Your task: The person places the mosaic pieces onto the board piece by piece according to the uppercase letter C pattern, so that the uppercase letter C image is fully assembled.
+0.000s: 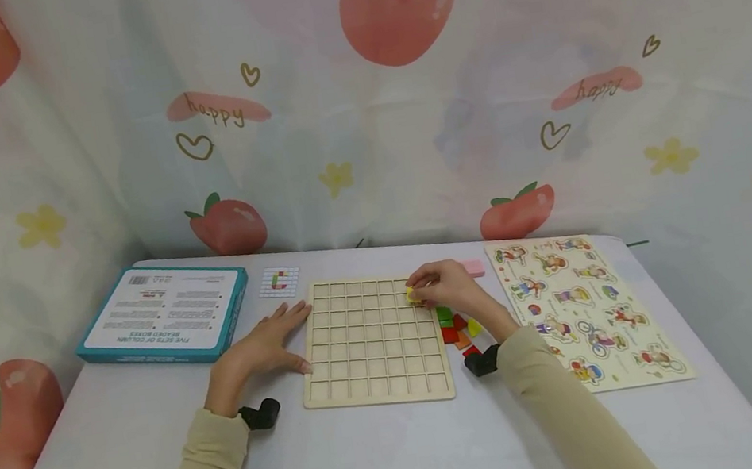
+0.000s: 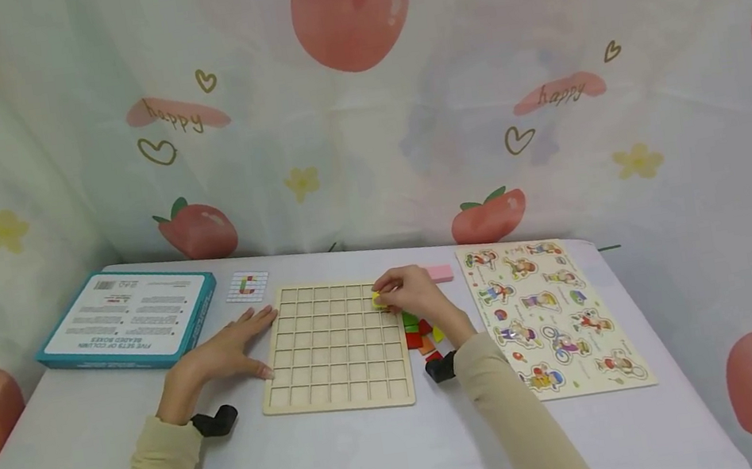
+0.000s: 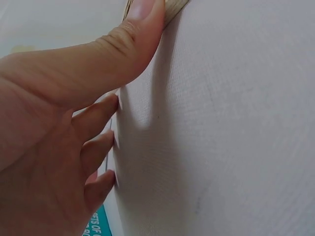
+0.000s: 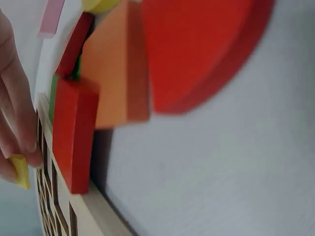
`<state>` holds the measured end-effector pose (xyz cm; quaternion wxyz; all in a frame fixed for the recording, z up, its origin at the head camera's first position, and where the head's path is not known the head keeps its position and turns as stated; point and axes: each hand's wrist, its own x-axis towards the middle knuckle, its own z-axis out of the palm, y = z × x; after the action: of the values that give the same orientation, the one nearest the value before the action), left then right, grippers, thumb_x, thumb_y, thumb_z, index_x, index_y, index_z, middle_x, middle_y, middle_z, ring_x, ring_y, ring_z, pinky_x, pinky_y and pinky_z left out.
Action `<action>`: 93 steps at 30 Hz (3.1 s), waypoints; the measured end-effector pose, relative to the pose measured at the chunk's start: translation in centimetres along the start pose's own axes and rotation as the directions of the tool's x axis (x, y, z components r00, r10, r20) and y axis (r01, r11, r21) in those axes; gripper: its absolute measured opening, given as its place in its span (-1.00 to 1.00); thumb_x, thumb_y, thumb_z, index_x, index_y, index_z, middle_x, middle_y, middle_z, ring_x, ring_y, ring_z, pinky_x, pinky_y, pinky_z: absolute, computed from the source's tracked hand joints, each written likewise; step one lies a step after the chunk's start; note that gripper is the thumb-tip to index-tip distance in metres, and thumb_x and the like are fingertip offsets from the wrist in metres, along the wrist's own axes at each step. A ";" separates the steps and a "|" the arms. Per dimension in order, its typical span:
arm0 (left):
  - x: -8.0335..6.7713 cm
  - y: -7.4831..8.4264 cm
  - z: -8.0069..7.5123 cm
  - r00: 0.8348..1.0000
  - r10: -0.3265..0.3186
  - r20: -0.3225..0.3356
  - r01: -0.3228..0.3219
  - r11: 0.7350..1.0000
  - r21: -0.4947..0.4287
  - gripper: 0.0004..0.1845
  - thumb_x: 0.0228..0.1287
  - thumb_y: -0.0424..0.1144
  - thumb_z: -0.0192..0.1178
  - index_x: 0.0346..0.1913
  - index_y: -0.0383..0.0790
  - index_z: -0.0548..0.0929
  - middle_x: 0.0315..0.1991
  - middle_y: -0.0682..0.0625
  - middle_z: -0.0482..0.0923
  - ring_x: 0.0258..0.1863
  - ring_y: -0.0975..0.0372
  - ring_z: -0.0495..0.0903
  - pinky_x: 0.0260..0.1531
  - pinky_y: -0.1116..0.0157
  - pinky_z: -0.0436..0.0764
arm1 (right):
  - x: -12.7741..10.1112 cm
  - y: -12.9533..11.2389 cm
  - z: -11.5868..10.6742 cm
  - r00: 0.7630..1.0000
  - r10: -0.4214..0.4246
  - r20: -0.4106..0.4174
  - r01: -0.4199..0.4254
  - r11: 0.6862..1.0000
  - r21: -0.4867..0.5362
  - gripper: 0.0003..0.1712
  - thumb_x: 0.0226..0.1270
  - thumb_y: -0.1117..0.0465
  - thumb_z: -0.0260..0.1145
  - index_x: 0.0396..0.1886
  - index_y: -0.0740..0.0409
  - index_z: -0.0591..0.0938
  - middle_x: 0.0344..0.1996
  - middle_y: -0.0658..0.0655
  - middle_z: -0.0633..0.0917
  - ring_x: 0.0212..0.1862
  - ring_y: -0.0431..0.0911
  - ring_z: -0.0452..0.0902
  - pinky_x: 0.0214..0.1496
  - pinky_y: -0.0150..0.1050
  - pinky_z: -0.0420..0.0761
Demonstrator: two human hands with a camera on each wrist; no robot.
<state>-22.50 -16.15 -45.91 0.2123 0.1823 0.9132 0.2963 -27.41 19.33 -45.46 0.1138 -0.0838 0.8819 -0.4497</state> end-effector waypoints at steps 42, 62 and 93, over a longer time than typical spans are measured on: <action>0.2 0.3 0.3 1.000 0.000 -0.002 0.000 1.000 0.012 0.13 0.10 -0.07 0.57 0.63 -0.24 0.12 0.68 -0.19 -0.08 0.67 -0.17 -0.28 0.62 -0.19 -0.21 | 1.8 -2.8 2.9 0.988 -0.104 0.110 0.133 0.943 -0.306 -0.79 0.38 0.28 0.41 -0.04 0.20 0.79 -0.17 0.14 0.80 -0.26 -0.10 0.70 -0.21 -0.25 0.71; 0.3 0.3 0.6 1.000 -0.001 -0.023 0.001 0.999 0.035 0.13 0.08 -0.05 0.58 0.63 -0.21 0.14 0.68 -0.18 -0.05 0.67 -0.18 -0.24 0.62 -0.20 -0.18 | -2.7 0.0 -0.4 0.989 -0.145 0.015 0.143 0.947 -0.286 -0.75 0.43 0.27 0.34 0.04 0.19 0.75 -0.10 0.17 0.77 -0.21 -0.04 0.57 -0.20 -0.26 0.60; 0.3 0.1 0.6 1.000 0.006 -0.028 -0.005 0.999 0.032 0.13 0.08 -0.05 0.57 0.63 -0.22 0.14 0.68 -0.18 -0.05 0.66 -0.19 -0.23 0.61 -0.21 -0.17 | -3.6 3.0 -2.1 1.000 -0.003 0.018 0.009 0.954 -0.299 -0.77 0.30 0.25 0.47 -0.12 0.25 0.70 -0.26 0.14 0.69 -0.29 -0.06 0.48 -0.28 -0.28 0.53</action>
<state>-22.48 -15.64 -46.38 0.1957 0.1841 0.9201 0.2850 -24.63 23.55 -46.25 0.1061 -0.1066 0.9385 -0.3109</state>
